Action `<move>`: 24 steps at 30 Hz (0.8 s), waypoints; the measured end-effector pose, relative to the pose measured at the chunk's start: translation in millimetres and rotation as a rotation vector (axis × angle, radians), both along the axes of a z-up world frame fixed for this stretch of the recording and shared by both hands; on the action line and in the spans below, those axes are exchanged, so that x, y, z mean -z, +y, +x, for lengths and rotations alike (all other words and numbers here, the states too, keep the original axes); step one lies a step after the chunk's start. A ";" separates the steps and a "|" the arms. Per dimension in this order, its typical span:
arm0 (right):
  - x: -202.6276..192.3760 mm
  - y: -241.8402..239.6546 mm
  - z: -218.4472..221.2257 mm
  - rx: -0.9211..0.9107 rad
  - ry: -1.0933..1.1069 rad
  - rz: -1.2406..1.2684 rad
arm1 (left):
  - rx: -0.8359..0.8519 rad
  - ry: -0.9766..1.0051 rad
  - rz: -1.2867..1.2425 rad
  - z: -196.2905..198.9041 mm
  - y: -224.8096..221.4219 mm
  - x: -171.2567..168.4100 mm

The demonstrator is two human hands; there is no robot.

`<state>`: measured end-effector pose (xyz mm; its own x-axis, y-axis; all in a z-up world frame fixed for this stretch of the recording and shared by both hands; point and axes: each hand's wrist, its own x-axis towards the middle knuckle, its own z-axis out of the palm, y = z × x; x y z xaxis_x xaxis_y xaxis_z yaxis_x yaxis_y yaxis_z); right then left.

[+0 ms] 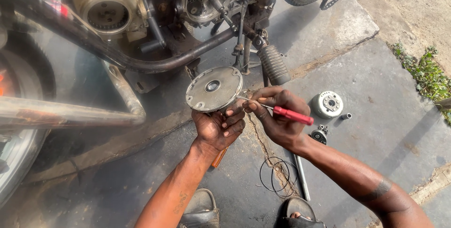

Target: Repairing and assembling motorcycle engine components, specifically working on the stator or flywheel assembly.

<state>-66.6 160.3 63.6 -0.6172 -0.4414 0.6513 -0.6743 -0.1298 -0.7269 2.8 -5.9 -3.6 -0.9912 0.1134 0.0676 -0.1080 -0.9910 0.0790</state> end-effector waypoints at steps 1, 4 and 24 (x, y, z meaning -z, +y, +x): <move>-4.6 -1.5 3.1 0.001 0.001 -0.001 | 0.001 0.001 -0.001 -0.1 0.3 -1.2; -13.0 -4.4 9.2 0.151 0.302 0.097 | 0.003 -0.032 -0.022 -1.4 1.6 -3.8; -34.9 5.3 25.3 0.096 0.745 0.254 | -0.166 -0.134 -0.176 7.1 10.9 -23.2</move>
<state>-41.4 165.6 98.5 -0.1014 -0.5988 0.7944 -0.9948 0.0631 -0.0794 9.8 4.9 19.6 -0.9960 -0.0534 -0.0717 0.0341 -0.9683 0.2476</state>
